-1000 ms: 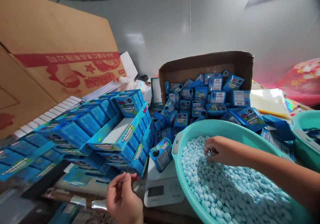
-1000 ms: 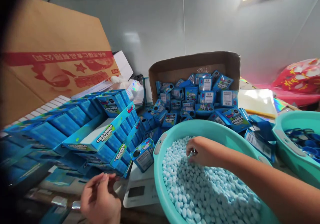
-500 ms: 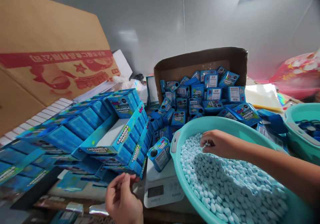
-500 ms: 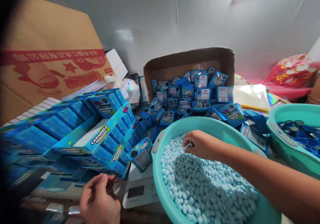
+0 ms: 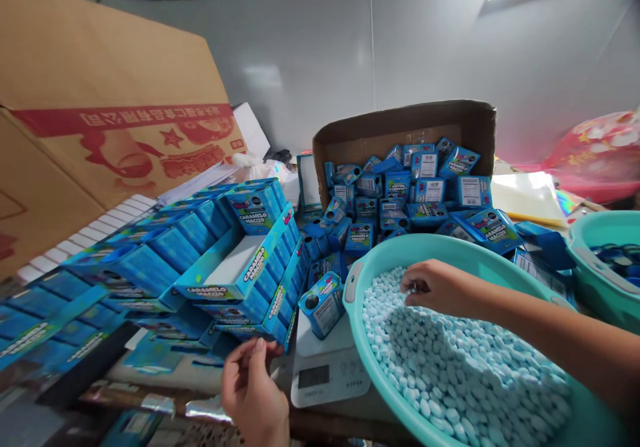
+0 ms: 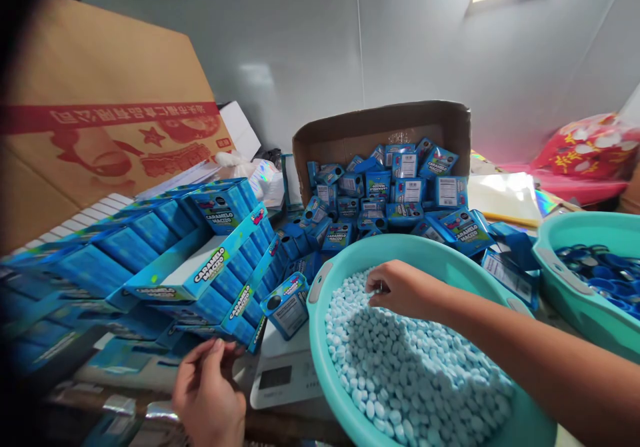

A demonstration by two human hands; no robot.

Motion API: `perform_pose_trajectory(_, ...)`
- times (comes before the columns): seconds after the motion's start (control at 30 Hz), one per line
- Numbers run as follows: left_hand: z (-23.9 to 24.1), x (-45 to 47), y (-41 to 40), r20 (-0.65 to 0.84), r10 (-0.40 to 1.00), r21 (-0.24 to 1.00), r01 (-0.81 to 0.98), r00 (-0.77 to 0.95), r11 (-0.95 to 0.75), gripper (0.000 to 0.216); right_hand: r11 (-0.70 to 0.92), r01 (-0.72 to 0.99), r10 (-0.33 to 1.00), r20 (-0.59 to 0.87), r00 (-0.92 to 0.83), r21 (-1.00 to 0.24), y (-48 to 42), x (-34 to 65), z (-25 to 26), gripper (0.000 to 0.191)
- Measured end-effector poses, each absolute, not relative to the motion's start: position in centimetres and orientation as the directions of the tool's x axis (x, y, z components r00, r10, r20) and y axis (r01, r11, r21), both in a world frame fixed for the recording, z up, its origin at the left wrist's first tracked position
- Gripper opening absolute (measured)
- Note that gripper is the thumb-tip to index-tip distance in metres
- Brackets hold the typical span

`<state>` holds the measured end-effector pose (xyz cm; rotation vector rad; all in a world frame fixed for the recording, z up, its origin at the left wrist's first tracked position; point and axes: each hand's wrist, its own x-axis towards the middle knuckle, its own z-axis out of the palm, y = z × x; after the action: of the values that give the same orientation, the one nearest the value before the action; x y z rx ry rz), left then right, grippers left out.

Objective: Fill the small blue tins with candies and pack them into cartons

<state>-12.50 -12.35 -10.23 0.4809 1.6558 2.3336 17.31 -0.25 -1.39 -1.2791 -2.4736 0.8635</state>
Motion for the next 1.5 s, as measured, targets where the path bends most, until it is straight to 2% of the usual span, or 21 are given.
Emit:
perform_pose_trajectory(0.17,-10.5,-12.7,-12.3,0.117,0.398,0.951,-0.012,-0.91,-0.309,0.023,0.41,0.699,0.82,-0.098,-0.564,-0.586,-0.1,17.3,-1.3,0.014)
perform_pose_trajectory(0.43,-10.3,-12.0,-12.7,0.258,0.437,0.962,0.188,-0.861,-0.197,0.029,0.395,0.69,0.826,-0.095,-0.556,-0.606,0.0,17.3,-1.1,0.016)
perform_pose_trajectory(0.63,-10.0,-11.9,-12.6,0.237,0.443,0.967,0.165,-0.864,-0.195,0.032,0.382,0.652,0.832,-0.063,-0.551,-0.655,0.3,17.1,-1.1,0.018)
perform_pose_trajectory(0.73,-10.2,-12.0,-12.6,0.229,0.462,0.968,0.152,-0.857,-0.198,0.033,0.419,0.62,0.826,-0.004,-0.563,-0.663,0.0,15.5,0.4,0.02)
perform_pose_trajectory(0.83,-10.6,-12.2,-12.6,0.235,0.484,0.968,0.16,-0.843,-0.191,0.034,0.527,0.551,0.764,0.076,-0.64,-0.647,-0.3,12.4,2.8,0.018)
perform_pose_trajectory(0.93,-10.5,-12.3,-12.7,0.224,0.496,0.971,0.15,-0.839,-0.186,0.035,0.655,0.443,0.639,0.135,-0.757,-0.612,-0.3,8.5,4.9,0.015)
perform_pose_trajectory(1.13,-10.1,-12.1,-12.7,0.237,0.527,0.955,0.097,-0.816,-0.279,0.036,0.801,0.339,0.421,0.062,-0.905,-0.493,0.7,2.1,5.4,0.019)
perform_pose_trajectory(1.37,-10.6,-12.1,-12.4,0.295,0.541,0.921,0.083,-0.787,-0.381,0.039,0.768,0.415,0.443,-0.064,-0.894,-0.487,1.2,0.6,4.3,0.032)
perform_pose_trajectory(1.5,-10.7,-12.2,-12.4,0.293,0.547,0.92,0.076,-0.784,-0.384,0.039,0.748,0.427,0.464,-0.059,-0.884,-0.509,0.9,0.6,4.2,0.034)
